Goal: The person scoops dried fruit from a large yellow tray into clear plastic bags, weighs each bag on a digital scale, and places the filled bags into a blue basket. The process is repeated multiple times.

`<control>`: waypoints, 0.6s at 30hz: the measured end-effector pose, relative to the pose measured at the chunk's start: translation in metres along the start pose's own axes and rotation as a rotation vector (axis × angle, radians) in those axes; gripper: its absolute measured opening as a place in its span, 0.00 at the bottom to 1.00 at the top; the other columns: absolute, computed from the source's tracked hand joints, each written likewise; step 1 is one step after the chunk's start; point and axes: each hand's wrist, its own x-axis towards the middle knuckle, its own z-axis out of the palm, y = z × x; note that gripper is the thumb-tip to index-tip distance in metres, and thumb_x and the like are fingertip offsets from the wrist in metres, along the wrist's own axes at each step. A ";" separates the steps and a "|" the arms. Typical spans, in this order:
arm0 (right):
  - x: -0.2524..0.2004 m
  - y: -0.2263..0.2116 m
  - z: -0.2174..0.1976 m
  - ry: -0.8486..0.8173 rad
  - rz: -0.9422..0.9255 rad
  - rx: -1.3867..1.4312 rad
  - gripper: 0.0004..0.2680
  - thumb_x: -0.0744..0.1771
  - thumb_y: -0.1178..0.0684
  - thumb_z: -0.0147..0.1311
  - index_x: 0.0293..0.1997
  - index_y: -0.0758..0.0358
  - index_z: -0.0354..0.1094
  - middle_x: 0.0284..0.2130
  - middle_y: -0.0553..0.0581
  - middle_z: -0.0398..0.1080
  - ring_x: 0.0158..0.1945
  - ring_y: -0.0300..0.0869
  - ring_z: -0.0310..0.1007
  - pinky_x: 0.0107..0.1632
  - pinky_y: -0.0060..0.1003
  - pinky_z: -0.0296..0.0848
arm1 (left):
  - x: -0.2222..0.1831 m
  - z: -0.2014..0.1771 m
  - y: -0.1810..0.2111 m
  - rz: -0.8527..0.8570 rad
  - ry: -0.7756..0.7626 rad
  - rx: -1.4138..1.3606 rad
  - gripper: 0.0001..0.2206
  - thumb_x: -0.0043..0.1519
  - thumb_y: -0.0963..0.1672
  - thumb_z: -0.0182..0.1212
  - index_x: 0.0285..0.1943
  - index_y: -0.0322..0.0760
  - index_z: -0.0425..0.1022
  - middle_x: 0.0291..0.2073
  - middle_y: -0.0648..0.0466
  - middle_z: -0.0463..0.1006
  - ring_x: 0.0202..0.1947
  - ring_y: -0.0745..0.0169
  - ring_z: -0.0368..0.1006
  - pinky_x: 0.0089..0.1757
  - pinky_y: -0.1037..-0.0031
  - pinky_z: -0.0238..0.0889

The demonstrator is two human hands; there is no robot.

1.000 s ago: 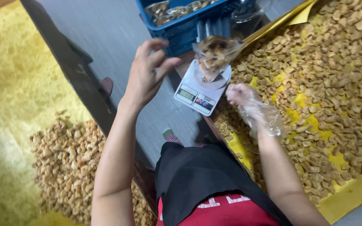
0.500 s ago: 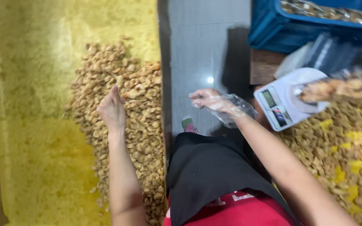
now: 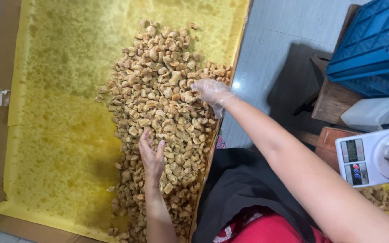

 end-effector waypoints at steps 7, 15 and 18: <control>-0.022 -0.020 -0.025 -0.013 0.195 0.099 0.07 0.71 0.62 0.42 0.51 0.62 0.66 0.42 0.62 0.74 0.39 0.48 0.77 0.51 0.45 0.78 | 0.004 0.003 -0.004 0.053 0.019 0.005 0.32 0.62 0.45 0.60 0.75 0.42 0.51 0.69 0.38 0.57 0.62 0.43 0.64 0.56 0.50 0.65; -0.038 0.017 -0.036 0.071 -0.223 0.144 0.11 0.63 0.60 0.54 0.50 0.56 0.72 0.40 0.54 0.73 0.35 0.39 0.73 0.41 0.34 0.72 | 0.005 0.006 0.001 0.068 0.023 -0.057 0.32 0.63 0.47 0.60 0.76 0.42 0.50 0.69 0.38 0.59 0.61 0.43 0.67 0.56 0.53 0.67; -0.034 -0.003 0.003 -0.115 0.075 0.142 0.05 0.71 0.58 0.43 0.44 0.65 0.67 0.34 0.60 0.69 0.37 0.48 0.77 0.37 0.37 0.80 | 0.003 0.009 0.009 0.090 -0.016 -0.041 0.31 0.64 0.46 0.59 0.75 0.40 0.51 0.69 0.37 0.58 0.61 0.43 0.66 0.56 0.53 0.68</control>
